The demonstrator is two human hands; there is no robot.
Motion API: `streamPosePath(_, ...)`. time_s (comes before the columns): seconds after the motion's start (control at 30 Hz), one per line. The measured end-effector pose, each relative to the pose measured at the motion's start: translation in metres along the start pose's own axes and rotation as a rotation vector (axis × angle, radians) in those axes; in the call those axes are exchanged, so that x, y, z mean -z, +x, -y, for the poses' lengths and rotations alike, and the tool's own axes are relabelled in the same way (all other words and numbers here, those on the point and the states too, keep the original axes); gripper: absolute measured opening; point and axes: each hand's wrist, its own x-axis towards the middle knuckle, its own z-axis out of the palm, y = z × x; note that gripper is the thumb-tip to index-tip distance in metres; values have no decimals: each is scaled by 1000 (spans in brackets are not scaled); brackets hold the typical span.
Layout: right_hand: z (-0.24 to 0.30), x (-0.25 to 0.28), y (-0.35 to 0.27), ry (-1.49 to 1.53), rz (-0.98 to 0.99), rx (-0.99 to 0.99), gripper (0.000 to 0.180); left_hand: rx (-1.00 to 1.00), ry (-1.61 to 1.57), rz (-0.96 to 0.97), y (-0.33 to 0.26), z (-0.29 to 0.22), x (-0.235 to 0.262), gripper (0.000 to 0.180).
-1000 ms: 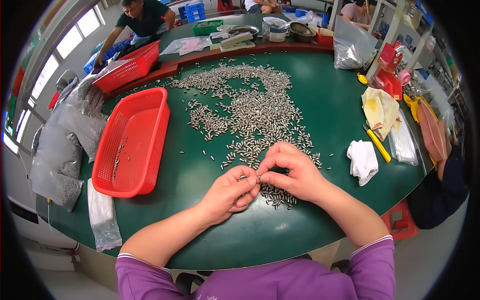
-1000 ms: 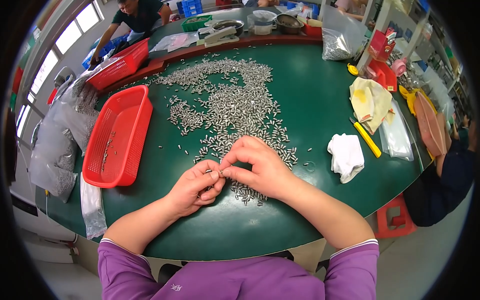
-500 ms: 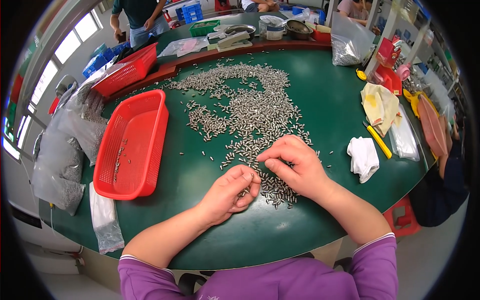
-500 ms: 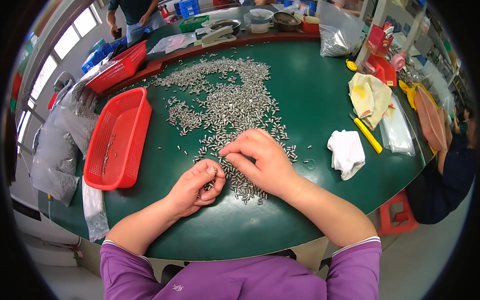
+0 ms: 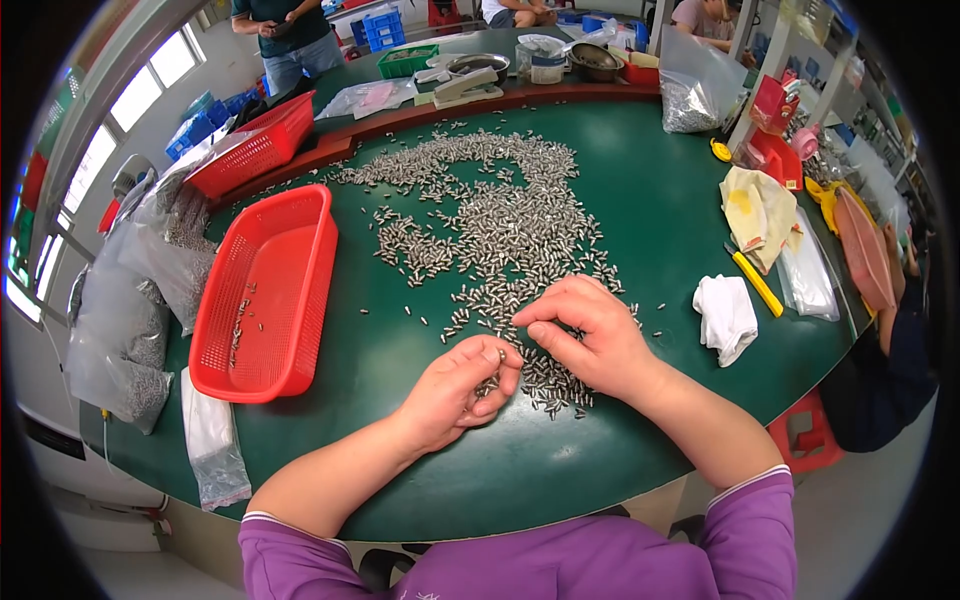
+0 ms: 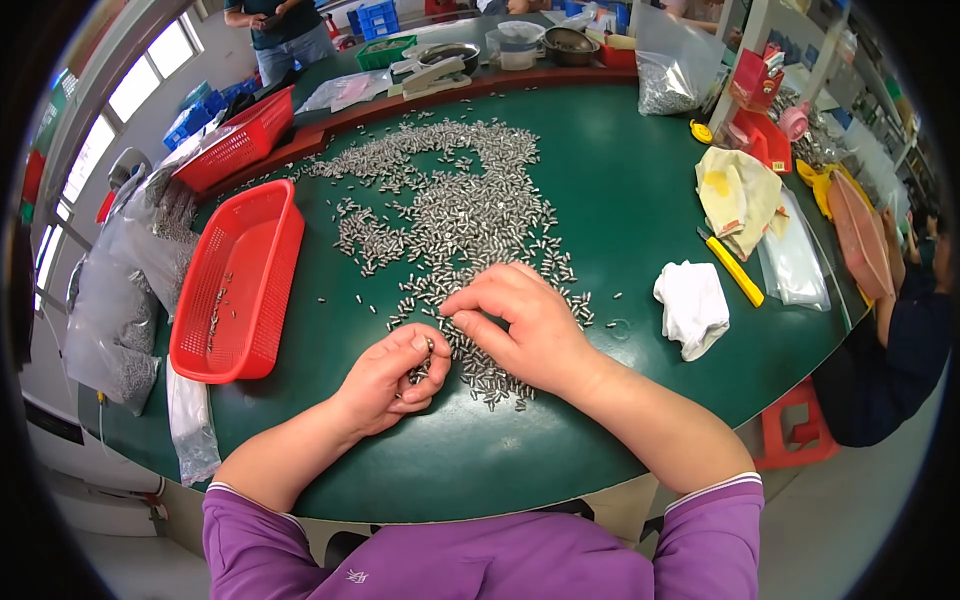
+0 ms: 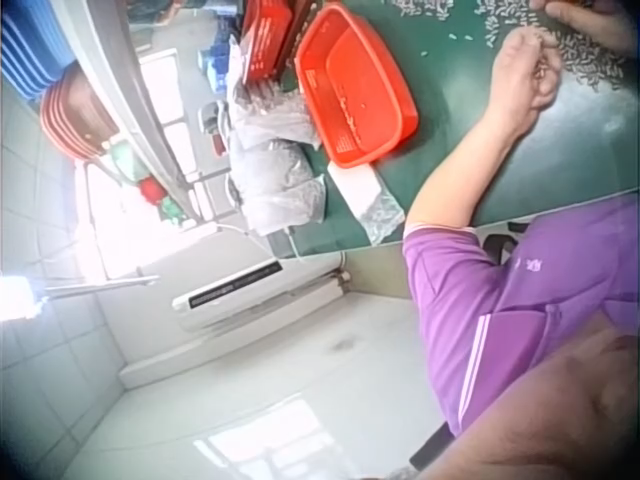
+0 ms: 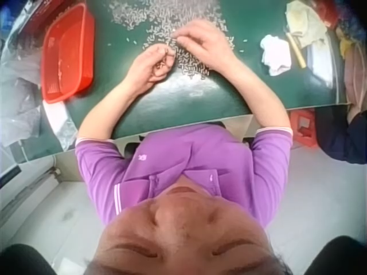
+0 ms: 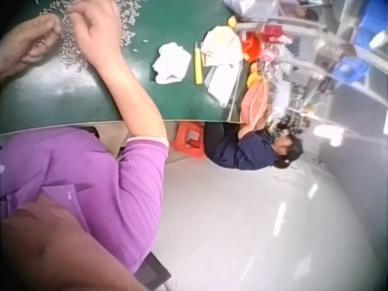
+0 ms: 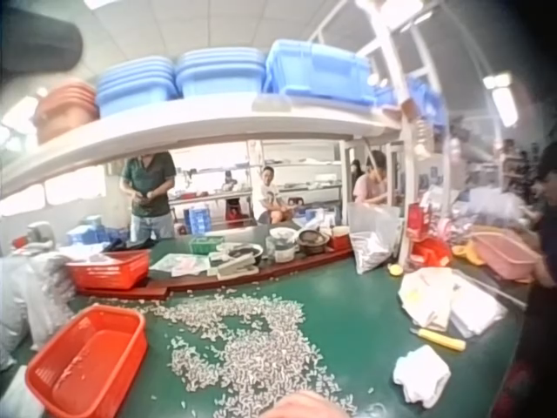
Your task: Inspecting and sorting small metal industrial components on a workstation.
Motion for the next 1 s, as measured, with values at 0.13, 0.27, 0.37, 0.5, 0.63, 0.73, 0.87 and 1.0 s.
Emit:
streamPosePath(0.13,2,1,1,-20,17,-14,13,-8,-17,10,-1,0,1,14)
streamPosePath(0.27,-1,3,2,-59,9,-13,12,16,-16,7,-2,1,2,7)
streamPosePath(0.37,-6,2,2,-68,0,-35,11,-4,2,-7,-2,2,2,6)
streamPosePath(0.5,-7,2,2,-80,-10,-34,11,-28,58,3,-3,2,2,11)
streamPosePath(0.63,-9,5,0,-114,-37,-1,10,-14,38,-17,0,0,1,9)
streamPosePath(0.73,-13,1,-1,-132,-75,36,10,-21,-217,-28,2,-3,14,22)
streamPosePath(0.87,-16,3,-4,-125,-75,43,9,-201,-243,-182,-2,-35,15,29)
streamPosePath(1.0,-20,5,-5,-112,-77,67,9,-520,-64,-408,-26,-96,19,22)
